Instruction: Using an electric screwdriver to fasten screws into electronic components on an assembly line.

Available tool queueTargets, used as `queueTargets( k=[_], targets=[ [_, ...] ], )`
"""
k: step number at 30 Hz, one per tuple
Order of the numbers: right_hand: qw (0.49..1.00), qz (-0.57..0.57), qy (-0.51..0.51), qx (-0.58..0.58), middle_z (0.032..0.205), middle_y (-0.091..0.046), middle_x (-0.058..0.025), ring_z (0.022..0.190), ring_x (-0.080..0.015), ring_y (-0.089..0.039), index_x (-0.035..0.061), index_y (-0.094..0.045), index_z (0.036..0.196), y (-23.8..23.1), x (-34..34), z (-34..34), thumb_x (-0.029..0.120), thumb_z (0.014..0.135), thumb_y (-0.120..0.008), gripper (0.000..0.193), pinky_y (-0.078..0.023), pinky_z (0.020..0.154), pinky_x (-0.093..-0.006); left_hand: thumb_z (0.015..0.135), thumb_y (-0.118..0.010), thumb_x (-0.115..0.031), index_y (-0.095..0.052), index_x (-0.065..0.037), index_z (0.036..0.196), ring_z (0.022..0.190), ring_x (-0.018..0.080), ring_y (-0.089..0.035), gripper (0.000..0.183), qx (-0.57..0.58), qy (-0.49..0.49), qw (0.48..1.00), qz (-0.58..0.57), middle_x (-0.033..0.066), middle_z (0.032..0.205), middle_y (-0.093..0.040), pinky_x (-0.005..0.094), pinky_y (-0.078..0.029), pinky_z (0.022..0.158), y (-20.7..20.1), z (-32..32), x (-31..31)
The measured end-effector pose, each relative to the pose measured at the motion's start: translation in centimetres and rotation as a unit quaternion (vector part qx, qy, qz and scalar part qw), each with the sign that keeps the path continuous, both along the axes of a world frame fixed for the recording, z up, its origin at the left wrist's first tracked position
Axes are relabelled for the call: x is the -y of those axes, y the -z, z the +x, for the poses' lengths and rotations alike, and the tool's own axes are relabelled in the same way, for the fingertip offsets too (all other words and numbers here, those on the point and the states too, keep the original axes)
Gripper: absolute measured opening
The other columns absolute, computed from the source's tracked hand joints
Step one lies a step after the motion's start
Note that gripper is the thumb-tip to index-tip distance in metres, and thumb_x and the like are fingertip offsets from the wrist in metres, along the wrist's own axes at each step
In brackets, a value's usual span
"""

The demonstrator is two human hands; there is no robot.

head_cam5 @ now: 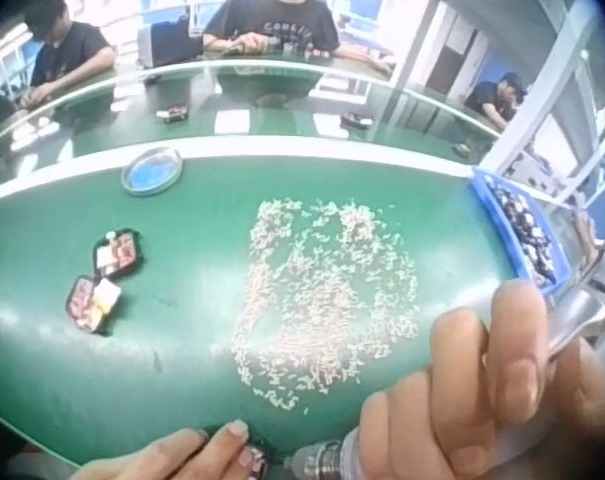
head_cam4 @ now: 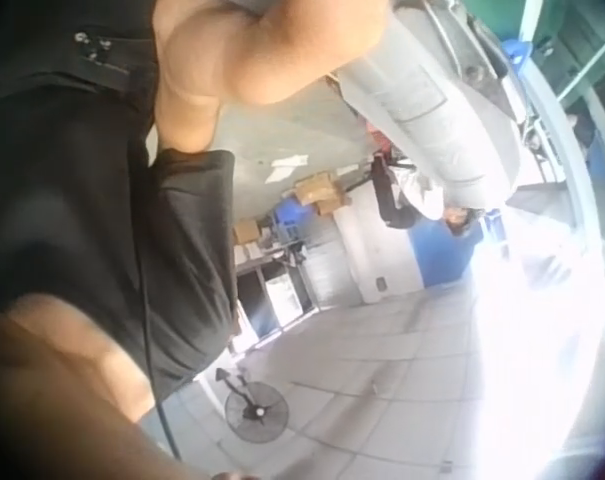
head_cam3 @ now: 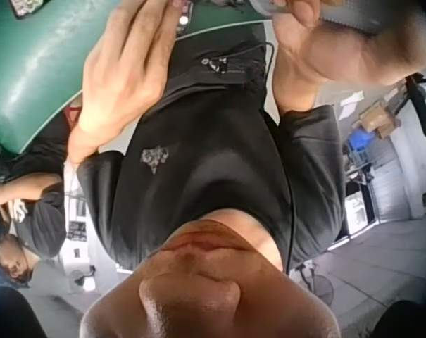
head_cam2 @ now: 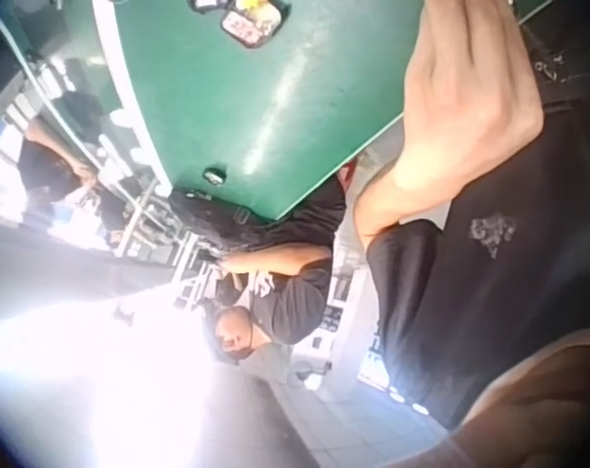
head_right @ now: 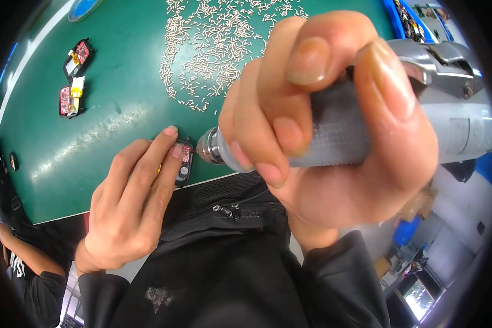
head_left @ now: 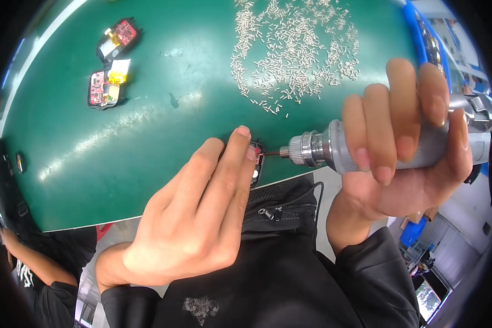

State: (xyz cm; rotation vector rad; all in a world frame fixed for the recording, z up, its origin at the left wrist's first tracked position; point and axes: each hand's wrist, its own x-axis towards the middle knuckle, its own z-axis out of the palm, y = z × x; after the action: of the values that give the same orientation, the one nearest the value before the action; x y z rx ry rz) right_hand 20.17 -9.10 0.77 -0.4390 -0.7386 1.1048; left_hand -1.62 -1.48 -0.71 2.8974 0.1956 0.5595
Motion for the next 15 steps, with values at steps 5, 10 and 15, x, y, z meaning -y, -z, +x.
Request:
queueTargets(
  k=[5,10,15],
  targets=[
    [0.992,-0.078,0.021,0.1,0.074,-0.044,-0.0045,0.05,-0.0129,-0.045,0.0088,-0.045,0.089,-1.6,0.2,-0.1,0.026,0.096,-0.043,0.019,-0.04,0.057,-0.0301,0.058,-0.067,0.008,-0.064,0.016,0.099,0.085,0.0312,-0.061,0.042,0.016,-0.003,1.0,-0.014,0.0246,0.108,-0.064,0.0359,-0.055,0.064,0.0,0.8,0.2],
    [0.992,-0.079,0.043,0.087,0.073,-0.044,-0.0037,0.047,-0.0114,-0.043,0.0102,-0.044,0.084,-1.0,0.1,-2.2,0.027,0.095,-0.044,0.02,-0.041,0.055,-0.0294,0.059,-0.067,0.009,-0.064,0.015,0.098,0.082,0.0317,-0.062,0.039,0.034,0.0,0.999,-0.006,0.0247,0.106,-0.064,0.0361,-0.055,0.064,0.6,0.6,0.1],
    [0.983,-0.069,-0.011,0.172,0.071,-0.045,-0.0023,0.044,-0.0095,-0.04,0.0116,-0.044,0.083,-1.7,-1.0,-1.6,0.027,0.095,-0.046,0.02,-0.04,0.051,-0.0273,0.058,-0.066,0.009,-0.063,0.016,0.098,0.082,0.033,-0.061,0.041,0.053,0.013,0.998,-0.002,0.0251,0.105,-0.064,0.037,-0.055,0.064,0.6,0.7,-0.2]
  ],
)
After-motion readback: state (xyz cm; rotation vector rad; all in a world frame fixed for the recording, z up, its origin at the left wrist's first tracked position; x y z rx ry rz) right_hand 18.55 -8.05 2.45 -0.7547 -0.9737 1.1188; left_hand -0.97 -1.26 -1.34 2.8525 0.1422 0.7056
